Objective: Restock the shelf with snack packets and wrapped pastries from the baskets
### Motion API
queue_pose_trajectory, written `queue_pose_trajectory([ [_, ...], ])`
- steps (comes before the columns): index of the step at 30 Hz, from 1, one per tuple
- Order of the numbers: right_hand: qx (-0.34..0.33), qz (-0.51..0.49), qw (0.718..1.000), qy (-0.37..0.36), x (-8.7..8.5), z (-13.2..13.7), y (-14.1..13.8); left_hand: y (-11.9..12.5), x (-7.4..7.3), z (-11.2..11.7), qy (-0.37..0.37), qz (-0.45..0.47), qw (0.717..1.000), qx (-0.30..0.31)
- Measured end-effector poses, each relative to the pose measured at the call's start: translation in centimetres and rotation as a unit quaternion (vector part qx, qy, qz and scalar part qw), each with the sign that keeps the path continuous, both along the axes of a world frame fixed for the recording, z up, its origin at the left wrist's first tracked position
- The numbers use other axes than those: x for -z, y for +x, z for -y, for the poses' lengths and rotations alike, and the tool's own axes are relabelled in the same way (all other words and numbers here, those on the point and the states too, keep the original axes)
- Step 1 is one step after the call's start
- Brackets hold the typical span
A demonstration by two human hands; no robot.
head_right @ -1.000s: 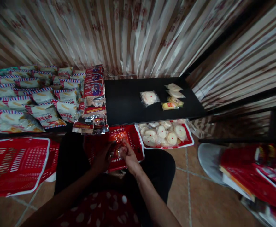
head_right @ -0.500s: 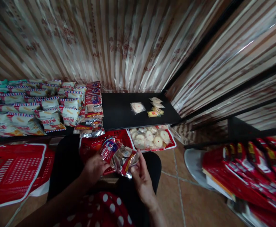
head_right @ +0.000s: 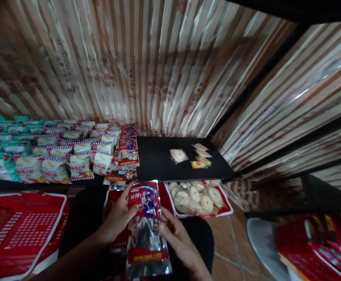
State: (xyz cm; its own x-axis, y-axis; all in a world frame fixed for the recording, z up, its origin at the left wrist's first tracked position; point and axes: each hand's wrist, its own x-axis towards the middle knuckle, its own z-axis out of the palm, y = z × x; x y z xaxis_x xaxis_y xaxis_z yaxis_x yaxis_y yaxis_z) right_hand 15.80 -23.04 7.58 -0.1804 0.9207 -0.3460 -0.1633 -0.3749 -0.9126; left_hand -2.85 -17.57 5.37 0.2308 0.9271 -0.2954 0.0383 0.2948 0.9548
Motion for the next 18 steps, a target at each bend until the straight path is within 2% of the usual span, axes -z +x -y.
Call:
queue_pose_trajectory([
  [2, 0.004, 0.017, 1.0, -0.005, -0.1, -1.5, -1.7, -0.1, -0.5, -0.6, -0.01, 0.037, 0.999, -0.011],
  [5, 0.07, 0.014, 0.997, -0.011, -0.2, -3.8, -3.3, -1.0, -1.4, -1.8, 0.015, 0.062, 0.996, -0.056],
  [7, 0.123, 0.007, 0.992, -0.028, -0.4, -5.7, -3.4, -1.9, -1.7, -2.4, 0.052, 0.042, 0.994, -0.087],
  [9, 0.164, -0.001, 0.986, -0.038, -0.7, -8.0, -3.2, -3.0, -1.3, -2.8, 0.106, -0.023, 0.986, -0.126],
  [11, 0.181, 0.003, 0.983, -0.019, -0.9, -10.7, -2.9, -4.3, -0.2, -2.9, 0.186, -0.109, 0.959, -0.187],
  [14, 0.162, 0.042, 0.986, -0.001, -0.6, -14.6, -2.9, -6.1, 2.6, -2.9, 0.276, -0.187, 0.9, -0.279],
  [16, 0.144, 0.055, 0.988, -0.026, -0.1, -16.6, -3.4, -7.0, 4.6, -2.9, 0.26, -0.187, 0.892, -0.32],
  [18, 0.137, 0.049, 0.988, -0.057, 0.3, -17.9, -4.1, -7.7, 6.0, -3.1, 0.189, -0.158, 0.909, -0.336],
])
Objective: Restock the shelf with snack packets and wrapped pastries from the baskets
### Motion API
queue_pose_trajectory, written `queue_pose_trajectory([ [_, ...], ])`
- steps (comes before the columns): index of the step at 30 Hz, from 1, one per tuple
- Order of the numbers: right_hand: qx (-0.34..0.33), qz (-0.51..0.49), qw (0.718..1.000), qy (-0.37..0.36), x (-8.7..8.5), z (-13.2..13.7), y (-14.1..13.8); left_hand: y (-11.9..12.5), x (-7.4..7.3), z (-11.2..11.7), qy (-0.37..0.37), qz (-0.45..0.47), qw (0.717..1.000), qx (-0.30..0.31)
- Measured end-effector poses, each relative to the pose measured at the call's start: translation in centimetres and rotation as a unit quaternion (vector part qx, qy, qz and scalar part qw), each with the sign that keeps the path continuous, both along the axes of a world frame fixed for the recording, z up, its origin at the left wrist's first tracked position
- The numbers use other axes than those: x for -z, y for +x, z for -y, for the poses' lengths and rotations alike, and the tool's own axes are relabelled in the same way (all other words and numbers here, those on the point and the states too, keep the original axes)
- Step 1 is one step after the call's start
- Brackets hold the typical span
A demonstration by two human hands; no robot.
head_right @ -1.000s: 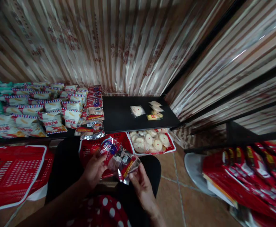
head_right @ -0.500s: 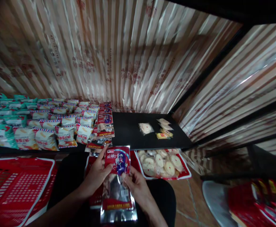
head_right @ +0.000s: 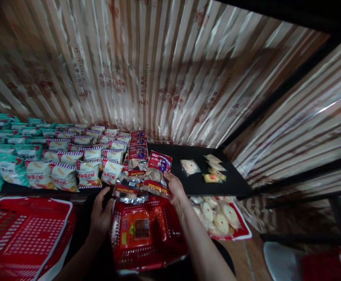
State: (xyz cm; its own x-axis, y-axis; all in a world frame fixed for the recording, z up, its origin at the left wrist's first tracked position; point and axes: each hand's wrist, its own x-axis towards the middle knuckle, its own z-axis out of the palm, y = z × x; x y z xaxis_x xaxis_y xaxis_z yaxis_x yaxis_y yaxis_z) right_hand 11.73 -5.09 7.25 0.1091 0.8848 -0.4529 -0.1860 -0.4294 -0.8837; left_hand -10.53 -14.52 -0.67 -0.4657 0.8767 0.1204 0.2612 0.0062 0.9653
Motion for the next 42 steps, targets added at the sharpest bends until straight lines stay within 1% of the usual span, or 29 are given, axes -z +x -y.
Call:
queue_pose_trajectory([
  [1, 0.0, -0.009, 1.0, -0.01, 0.1, -0.5, -0.4, -0.2, 0.4, -0.1, -0.032, 0.038, 0.999, 0.006],
  [3, -0.002, -0.022, 1.0, -0.021, 0.1, -1.0, -1.2, -0.2, 0.7, -0.4, -0.078, 0.114, 0.99, 0.033],
  [5, -0.011, -0.027, 0.999, -0.021, -0.1, -1.1, -1.9, -0.1, 0.5, -0.6, -0.075, 0.154, 0.983, 0.063],
  [6, -0.017, -0.03, 0.999, -0.018, -0.2, -1.0, -2.1, 0.1, 0.4, -0.7, -0.061, 0.152, 0.984, 0.074],
  [8, -0.03, -0.03, 0.999, -0.008, -0.5, -0.9, -2.4, 0.4, 0.3, -0.7, -0.03, 0.112, 0.99, 0.08],
  [11, -0.041, -0.001, 0.999, 0.015, -0.5, -0.7, -2.4, 1.0, 0.3, -0.5, 0.013, 0.026, 0.997, 0.065],
  [15, -0.015, 0.029, 0.999, 0.034, -0.2, -0.7, -2.5, 1.5, 0.2, -0.1, 0.034, -0.034, 0.996, 0.071],
  [19, 0.029, -0.012, 0.999, 0.02, -0.5, -0.4, -3.1, 1.8, -0.4, 0.2, 0.059, -0.086, 0.992, 0.077],
  [23, 0.034, -0.034, 0.999, 0.009, -1.1, 0.1, -4.0, 2.0, -0.5, 0.3, 0.063, -0.131, 0.986, 0.079],
  [27, 0.035, -0.013, 0.999, 0.024, -1.0, 0.3, -4.3, 2.3, -0.1, 0.3, 0.044, -0.149, 0.984, 0.082],
  [31, 0.031, 0.012, 0.998, 0.059, -0.7, -0.2, -3.9, 2.3, 0.1, 0.3, 0.022, -0.135, 0.986, 0.097],
  [35, 0.026, 0.025, 0.996, 0.078, -1.2, -1.2, -4.0, 2.0, -0.2, 0.2, 0.022, -0.128, 0.988, 0.088],
  [37, 0.004, 0.037, 0.996, 0.087, -1.5, -1.8, -4.5, 1.9, -0.3, 0.0, 0.034, -0.131, 0.987, 0.085],
  [39, -0.032, 0.09, 0.989, 0.114, -1.5, -2.4, -5.2, 1.9, -0.4, -0.4, 0.044, -0.127, 0.988, 0.08],
  [40, -0.046, 0.134, 0.98, 0.139, -1.4, -2.7, -5.5, 1.9, -0.3, -0.7, 0.05, -0.124, 0.988, 0.074],
  [42, -0.063, 0.231, 0.952, 0.19, -1.1, -3.3, -5.8, 1.9, -0.1, -1.2, 0.06, -0.12, 0.989, 0.063],
])
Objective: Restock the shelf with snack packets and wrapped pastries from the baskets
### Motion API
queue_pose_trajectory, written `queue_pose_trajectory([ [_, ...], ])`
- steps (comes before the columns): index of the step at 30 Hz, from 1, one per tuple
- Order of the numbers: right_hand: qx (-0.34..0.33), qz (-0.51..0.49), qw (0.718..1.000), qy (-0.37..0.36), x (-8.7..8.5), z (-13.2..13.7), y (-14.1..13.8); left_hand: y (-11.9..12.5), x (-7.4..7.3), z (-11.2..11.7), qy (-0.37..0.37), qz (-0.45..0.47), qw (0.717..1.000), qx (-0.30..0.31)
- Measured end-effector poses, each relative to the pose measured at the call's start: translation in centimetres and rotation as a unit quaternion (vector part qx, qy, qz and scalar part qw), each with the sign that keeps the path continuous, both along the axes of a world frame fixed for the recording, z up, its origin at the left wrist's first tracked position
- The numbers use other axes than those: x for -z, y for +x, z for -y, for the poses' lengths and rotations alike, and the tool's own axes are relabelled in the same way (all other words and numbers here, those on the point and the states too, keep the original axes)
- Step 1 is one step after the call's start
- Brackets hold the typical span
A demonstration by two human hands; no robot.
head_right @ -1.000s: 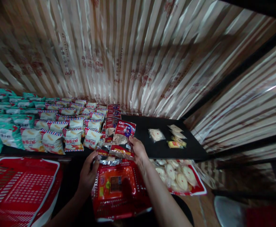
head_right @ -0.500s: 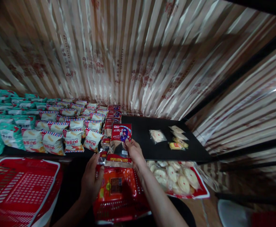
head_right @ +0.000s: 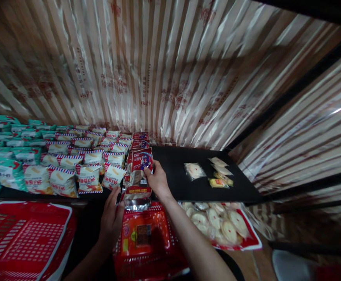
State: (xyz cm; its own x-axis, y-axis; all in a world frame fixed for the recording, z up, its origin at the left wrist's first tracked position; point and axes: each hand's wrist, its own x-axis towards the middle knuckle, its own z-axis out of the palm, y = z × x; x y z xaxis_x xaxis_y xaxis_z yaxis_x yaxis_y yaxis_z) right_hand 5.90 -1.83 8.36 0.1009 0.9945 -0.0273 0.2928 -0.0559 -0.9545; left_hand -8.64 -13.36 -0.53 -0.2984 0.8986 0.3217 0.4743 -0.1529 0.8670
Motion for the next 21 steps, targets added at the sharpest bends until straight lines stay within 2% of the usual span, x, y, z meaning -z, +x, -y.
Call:
queue_pose_trajectory([
  [2, -0.004, 0.077, 0.997, 0.033, 0.4, -0.5, -0.1, -0.1, 0.2, -0.4, 0.008, 0.002, 1.0, 0.0],
  [7, -0.01, 0.173, 0.985, 0.023, 0.2, -1.0, -0.3, -0.4, 0.1, -1.1, 0.002, -0.009, 1.0, 0.019],
  [14, -0.044, 0.256, 0.965, 0.032, -0.4, -0.8, -1.6, -0.1, -0.1, -1.6, -0.022, -0.005, 0.999, 0.037],
  [21, -0.028, 0.309, 0.949, 0.06, -0.2, -0.5, -1.9, 0.0, 0.0, -1.2, -0.025, -0.005, 0.999, 0.044],
])
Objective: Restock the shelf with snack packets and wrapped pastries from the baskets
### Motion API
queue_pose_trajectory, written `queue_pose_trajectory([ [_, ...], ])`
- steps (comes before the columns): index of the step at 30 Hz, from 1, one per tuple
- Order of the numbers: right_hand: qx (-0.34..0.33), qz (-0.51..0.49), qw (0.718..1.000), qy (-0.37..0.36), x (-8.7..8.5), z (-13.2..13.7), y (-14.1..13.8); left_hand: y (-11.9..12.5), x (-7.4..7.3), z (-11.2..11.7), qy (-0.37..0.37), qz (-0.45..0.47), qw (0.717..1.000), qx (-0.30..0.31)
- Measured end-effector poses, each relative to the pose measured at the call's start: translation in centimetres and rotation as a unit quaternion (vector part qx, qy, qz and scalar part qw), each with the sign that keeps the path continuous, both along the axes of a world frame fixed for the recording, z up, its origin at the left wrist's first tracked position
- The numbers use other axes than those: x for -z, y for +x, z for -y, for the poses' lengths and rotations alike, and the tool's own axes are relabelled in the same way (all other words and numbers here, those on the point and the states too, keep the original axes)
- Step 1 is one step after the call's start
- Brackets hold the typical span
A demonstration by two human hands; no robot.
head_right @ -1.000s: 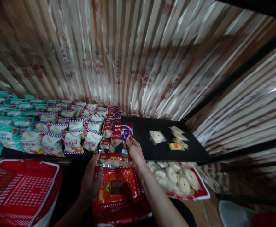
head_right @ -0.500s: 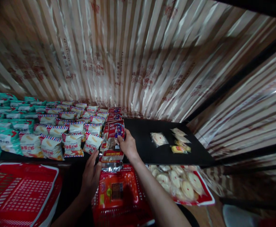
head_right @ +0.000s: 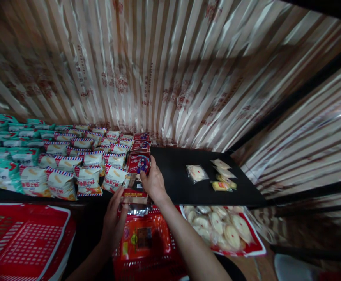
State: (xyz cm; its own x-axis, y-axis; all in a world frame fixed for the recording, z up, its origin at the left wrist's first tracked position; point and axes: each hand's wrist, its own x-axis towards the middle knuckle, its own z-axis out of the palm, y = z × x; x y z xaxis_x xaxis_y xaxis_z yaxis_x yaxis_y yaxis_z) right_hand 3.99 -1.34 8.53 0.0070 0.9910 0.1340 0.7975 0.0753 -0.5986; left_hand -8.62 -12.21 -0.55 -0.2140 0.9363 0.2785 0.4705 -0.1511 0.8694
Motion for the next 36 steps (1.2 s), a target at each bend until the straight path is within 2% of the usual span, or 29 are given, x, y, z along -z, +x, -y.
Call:
queue_pose_trajectory([
  [4, -0.019, 0.029, 0.999, 0.018, 0.2, 0.0, -0.3, 0.0, 0.1, -0.1, 0.009, -0.012, 1.0, 0.002],
  [8, -0.01, 0.094, 0.995, 0.039, 0.5, 0.4, -0.7, 0.0, 0.6, -0.2, 0.013, -0.023, 1.0, -0.005],
  [12, -0.023, 0.166, 0.98, 0.106, 0.4, 1.2, -1.0, 0.0, 1.0, -0.2, 0.018, -0.031, 0.999, 0.003],
  [15, -0.067, 0.192, 0.968, 0.145, 0.0, 1.1, -1.5, 0.2, 1.0, -0.2, 0.016, -0.036, 0.999, 0.016],
  [21, -0.191, 0.218, 0.952, 0.098, -1.0, -1.7, -3.1, 0.7, 0.7, -0.6, 0.006, -0.041, 0.999, 0.01],
  [24, -0.229, 0.231, 0.942, 0.078, -1.0, -3.0, -3.7, 0.8, 0.4, -0.9, 0.005, -0.046, 0.999, 0.004],
  [32, -0.179, 0.231, 0.956, 0.032, 0.4, -3.8, -3.3, 0.6, 0.3, -1.3, -0.002, -0.04, 0.999, 0.008],
  [36, -0.168, 0.221, 0.96, 0.04, 1.1, -4.0, -2.9, 0.8, 0.7, -1.1, 0.003, -0.034, 0.999, -0.009],
])
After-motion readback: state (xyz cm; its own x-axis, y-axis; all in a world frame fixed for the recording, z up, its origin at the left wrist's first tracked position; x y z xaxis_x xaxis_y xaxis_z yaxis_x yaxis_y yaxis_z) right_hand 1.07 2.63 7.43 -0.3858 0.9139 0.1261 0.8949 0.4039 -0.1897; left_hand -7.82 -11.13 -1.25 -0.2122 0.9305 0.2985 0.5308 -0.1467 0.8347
